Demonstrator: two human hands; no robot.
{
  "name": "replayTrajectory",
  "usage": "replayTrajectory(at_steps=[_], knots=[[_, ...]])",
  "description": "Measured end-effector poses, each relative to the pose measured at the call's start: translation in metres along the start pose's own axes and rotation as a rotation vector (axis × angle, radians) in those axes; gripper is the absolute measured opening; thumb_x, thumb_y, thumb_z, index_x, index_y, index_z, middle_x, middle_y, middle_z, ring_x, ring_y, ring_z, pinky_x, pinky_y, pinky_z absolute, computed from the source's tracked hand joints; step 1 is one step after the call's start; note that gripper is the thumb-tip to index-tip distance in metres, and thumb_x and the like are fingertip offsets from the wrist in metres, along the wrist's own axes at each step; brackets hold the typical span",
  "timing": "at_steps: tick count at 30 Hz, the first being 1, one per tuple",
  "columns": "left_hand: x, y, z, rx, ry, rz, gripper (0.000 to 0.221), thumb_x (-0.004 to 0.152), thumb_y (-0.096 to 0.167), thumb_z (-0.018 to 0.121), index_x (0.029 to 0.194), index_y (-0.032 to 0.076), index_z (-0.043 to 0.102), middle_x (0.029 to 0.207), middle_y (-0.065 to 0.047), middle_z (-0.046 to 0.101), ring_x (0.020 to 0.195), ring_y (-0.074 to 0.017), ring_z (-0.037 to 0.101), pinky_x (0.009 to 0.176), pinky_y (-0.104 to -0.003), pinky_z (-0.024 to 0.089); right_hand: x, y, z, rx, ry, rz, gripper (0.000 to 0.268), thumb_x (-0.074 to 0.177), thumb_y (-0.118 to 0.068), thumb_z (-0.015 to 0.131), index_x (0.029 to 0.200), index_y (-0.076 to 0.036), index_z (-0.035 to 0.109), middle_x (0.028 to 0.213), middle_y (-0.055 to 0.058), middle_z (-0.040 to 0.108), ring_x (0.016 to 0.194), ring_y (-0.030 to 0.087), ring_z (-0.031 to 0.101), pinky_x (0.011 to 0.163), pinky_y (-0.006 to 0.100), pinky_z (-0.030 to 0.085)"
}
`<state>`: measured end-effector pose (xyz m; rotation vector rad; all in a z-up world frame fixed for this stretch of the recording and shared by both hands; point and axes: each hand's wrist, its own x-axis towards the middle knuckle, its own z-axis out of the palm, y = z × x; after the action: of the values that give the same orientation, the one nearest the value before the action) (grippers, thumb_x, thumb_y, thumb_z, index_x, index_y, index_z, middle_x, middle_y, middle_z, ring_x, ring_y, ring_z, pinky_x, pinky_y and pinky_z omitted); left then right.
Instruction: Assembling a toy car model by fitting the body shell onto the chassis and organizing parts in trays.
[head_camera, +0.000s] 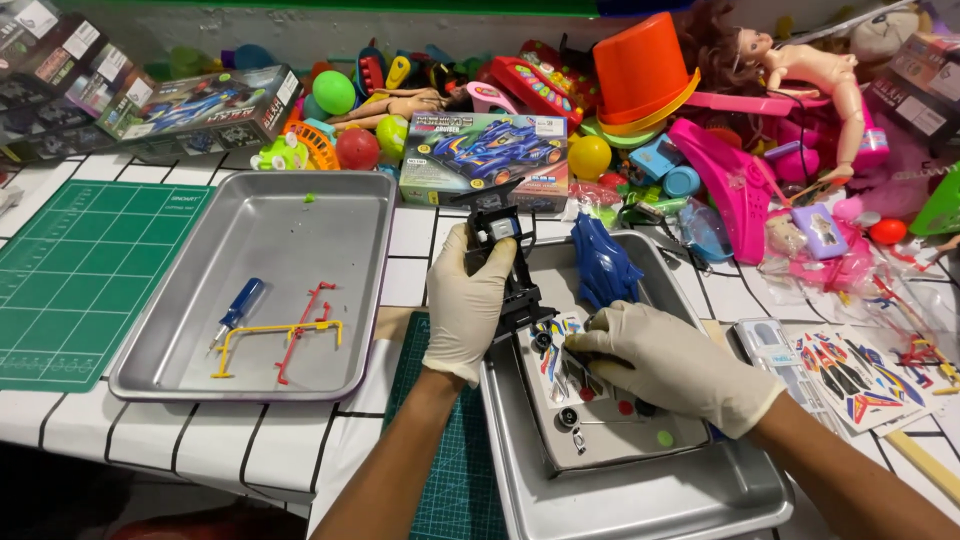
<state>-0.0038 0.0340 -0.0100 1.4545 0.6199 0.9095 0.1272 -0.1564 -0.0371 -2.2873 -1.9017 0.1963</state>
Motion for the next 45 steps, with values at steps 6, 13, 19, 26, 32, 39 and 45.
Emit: replayTrajectory(at_steps=[6, 13, 19, 26, 32, 39, 45], knots=[[-0.002, 0.001, 0.004, -0.089, -0.049, -0.018, 0.019, 0.091, 0.02, 0.077, 0.107, 0.012, 0.071, 0.093, -0.002, 0.071, 0.092, -0.011, 0.058, 0.087, -0.036, 0.058, 0.0, 0.01, -0.004, 0.053, 0.126, 0.05, 0.036, 0.087, -0.029, 0.075, 0.122, -0.025, 0.071, 0.098, 0.002, 0.072, 0.097, 0.024, 0.069, 0.08, 0.04, 0.06], [-0.002, -0.011, 0.008, -0.215, -0.114, -0.033, 0.021, 0.091, 0.022, 0.079, 0.109, 0.013, 0.073, 0.098, -0.001, 0.071, 0.095, -0.0109, 0.058, 0.091, -0.037, 0.057, 0.009, 0.054, 0.016, -0.031, 0.41, 0.182, 0.028, 0.083, -0.027, 0.077, 0.111, -0.027, 0.07, 0.101, -0.001, 0.064, 0.106, 0.021, 0.063, 0.087, 0.035, 0.056], [-0.016, 0.003, 0.013, -0.213, -0.181, -0.06, 0.02, 0.088, 0.021, 0.08, 0.104, 0.012, 0.074, 0.093, -0.002, 0.072, 0.091, -0.011, 0.06, 0.084, -0.035, 0.058, 0.017, 0.054, 0.02, -0.082, 0.528, 0.291, 0.056, 0.071, -0.031, 0.088, 0.12, -0.02, 0.063, 0.126, 0.003, 0.054, 0.125, 0.027, 0.055, 0.098, 0.041, 0.053], [-0.015, -0.009, 0.013, -0.215, -0.225, -0.012, 0.028, 0.085, 0.021, 0.083, 0.108, 0.007, 0.076, 0.095, -0.008, 0.073, 0.094, -0.014, 0.063, 0.091, -0.039, 0.058, 0.017, 0.049, 0.022, -0.056, 0.467, 0.279, 0.059, 0.078, -0.031, 0.082, 0.132, -0.021, 0.06, 0.13, 0.008, 0.058, 0.129, 0.031, 0.054, 0.101, 0.045, 0.053], [-0.021, -0.004, 0.019, -0.294, -0.229, -0.052, 0.028, 0.087, 0.02, 0.081, 0.11, 0.006, 0.075, 0.099, -0.006, 0.071, 0.096, -0.0145, 0.061, 0.093, -0.038, 0.056, 0.02, 0.047, 0.019, -0.049, 0.383, 0.359, 0.059, 0.08, -0.034, 0.08, 0.135, -0.023, 0.061, 0.133, 0.006, 0.059, 0.131, 0.029, 0.055, 0.1, 0.046, 0.054], [-0.024, 0.002, 0.02, -0.25, -0.188, -0.019, 0.03, 0.088, 0.022, 0.082, 0.112, 0.006, 0.073, 0.099, -0.006, 0.071, 0.098, -0.0125, 0.058, 0.093, -0.036, 0.054, 0.02, 0.049, 0.021, -0.011, 0.34, 0.388, 0.06, 0.081, -0.033, 0.079, 0.136, -0.022, 0.06, 0.134, 0.006, 0.059, 0.13, 0.028, 0.056, 0.101, 0.045, 0.055], [-0.02, -0.011, 0.022, -0.155, -0.19, 0.015, 0.033, 0.087, 0.026, 0.083, 0.113, 0.007, 0.074, 0.101, -0.008, 0.071, 0.098, -0.0138, 0.062, 0.094, -0.037, 0.055, 0.019, 0.05, 0.023, 0.024, 0.355, 0.363, 0.058, 0.082, -0.029, 0.078, 0.136, -0.021, 0.059, 0.134, 0.008, 0.058, 0.131, 0.031, 0.056, 0.102, 0.046, 0.054]])
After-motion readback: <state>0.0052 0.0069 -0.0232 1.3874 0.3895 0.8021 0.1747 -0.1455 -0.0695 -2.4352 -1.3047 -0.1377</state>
